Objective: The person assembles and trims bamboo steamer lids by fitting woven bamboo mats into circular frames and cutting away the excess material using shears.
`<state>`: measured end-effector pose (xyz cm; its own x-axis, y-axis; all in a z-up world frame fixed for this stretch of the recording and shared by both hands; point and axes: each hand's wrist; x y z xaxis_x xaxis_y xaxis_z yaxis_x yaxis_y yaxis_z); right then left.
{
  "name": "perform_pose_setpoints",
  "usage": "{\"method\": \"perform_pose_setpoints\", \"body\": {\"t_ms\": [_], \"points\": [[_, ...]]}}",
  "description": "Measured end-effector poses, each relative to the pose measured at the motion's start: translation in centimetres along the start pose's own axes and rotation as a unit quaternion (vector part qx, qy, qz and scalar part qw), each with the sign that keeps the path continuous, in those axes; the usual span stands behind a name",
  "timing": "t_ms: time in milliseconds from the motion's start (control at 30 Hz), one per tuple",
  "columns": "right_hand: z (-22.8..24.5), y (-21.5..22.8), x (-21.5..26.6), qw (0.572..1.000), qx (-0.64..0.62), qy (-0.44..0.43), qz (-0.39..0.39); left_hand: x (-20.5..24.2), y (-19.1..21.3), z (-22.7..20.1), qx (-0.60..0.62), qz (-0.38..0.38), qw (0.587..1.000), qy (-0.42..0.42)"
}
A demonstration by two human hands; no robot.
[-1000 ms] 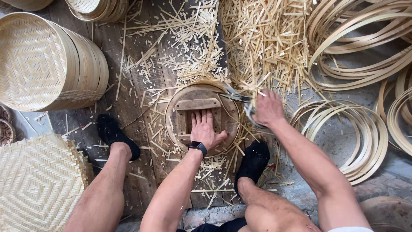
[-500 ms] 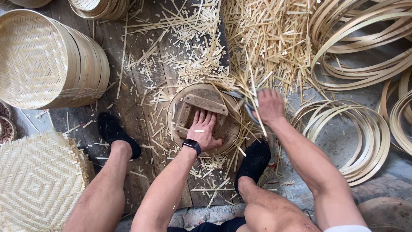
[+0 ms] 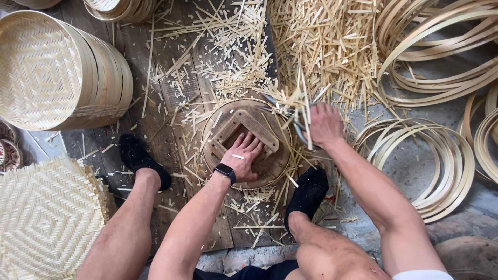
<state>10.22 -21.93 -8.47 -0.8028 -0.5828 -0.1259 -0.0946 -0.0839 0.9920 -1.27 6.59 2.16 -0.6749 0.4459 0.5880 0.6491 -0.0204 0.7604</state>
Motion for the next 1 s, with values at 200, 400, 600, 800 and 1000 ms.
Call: {"method": "perform_pose_setpoints", "body": {"t_ms": [200, 400, 600, 800, 1000], "points": [[-0.2, 0.1, -0.4, 0.98, -0.071, -0.02, 0.183, 0.9, -0.1, 0.5, -0.014, -0.003, 0.999, -0.04], [-2.6, -1.7, 2.1, 0.982, -0.07, -0.004, 0.176, 1.0, 0.0, 1.7, -0.012, 0.008, 0.997, -0.082], [-4.2, 1.1, 1.2, 0.949, -0.106, -0.166, 0.246, 0.9, -0.1, 1.8, 0.043, -0.008, 0.997, -0.07], [-5.7, 0.4, 2.5, 0.93, 0.001, -0.281, 0.235, -0.2, 1.2, 3.0, 0.259, -0.085, 0.959, 0.075], [0.0, 4.2, 4.2, 0.73, -0.333, -0.476, 0.359, -7.0, 4.4, 8.8, 0.144, -0.422, 0.89, 0.094]]}}
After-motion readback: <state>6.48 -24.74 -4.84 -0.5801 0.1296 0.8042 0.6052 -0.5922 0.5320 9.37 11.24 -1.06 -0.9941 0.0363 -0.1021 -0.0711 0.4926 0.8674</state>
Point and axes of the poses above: each hand's wrist, its own x-axis away from the middle knuckle, its own y-axis out of the back of the hand, z = x × y, and after that the axes turned 4 degrees about -z, right-handed
